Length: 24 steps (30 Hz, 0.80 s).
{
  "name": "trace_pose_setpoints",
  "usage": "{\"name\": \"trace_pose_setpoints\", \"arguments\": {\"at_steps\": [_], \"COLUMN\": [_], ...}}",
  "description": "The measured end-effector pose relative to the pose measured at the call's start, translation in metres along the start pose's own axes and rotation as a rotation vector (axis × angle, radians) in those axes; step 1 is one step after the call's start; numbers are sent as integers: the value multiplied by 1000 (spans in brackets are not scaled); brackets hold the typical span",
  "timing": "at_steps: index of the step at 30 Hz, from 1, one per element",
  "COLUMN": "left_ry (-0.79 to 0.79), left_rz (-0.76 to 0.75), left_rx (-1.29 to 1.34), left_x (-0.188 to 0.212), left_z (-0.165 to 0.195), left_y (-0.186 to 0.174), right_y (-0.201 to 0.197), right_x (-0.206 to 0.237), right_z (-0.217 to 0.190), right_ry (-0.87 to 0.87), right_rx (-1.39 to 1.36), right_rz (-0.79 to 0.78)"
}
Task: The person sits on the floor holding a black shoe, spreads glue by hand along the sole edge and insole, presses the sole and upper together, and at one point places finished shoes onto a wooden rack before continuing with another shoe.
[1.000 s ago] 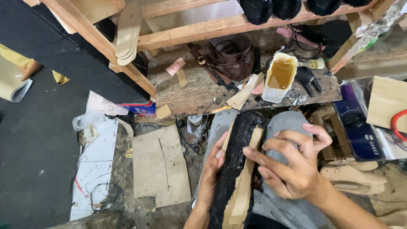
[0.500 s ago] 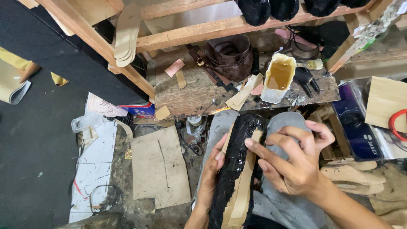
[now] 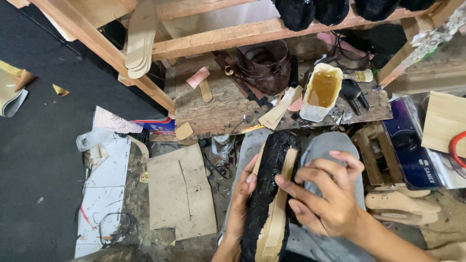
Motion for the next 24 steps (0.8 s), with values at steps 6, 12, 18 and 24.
{"name": "trace_pose_setpoints", "arguments": {"at_steps": [6,12,18,24], "left_ry": [-64,166,-71,-168], "left_rz": [137,318,159,-89], "left_rx": [103,-149,229,389], "left_x": [-14,-16,-23,-17], "left_z": [-16,3,-14,-23], "left_y": [-26,-40,-28,-20], "right_y": [11,40,90,82], "right_x": [-7,15,19,10], "right_z": [36,170,212,198], "right_ry": [178,571,277,354], "right_rx": [-194,9,354,389], "right_rz": [-87,-142,-258,-351]}}
Point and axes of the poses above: each hand's wrist, its own x-axis away from the middle knuckle, its own y-axis out of the palm, z = x × y, the point moved 8 cm from there along -x, towards the middle knuckle, and after that the axes turned 5 degrees about z, right-handed, at the moved point
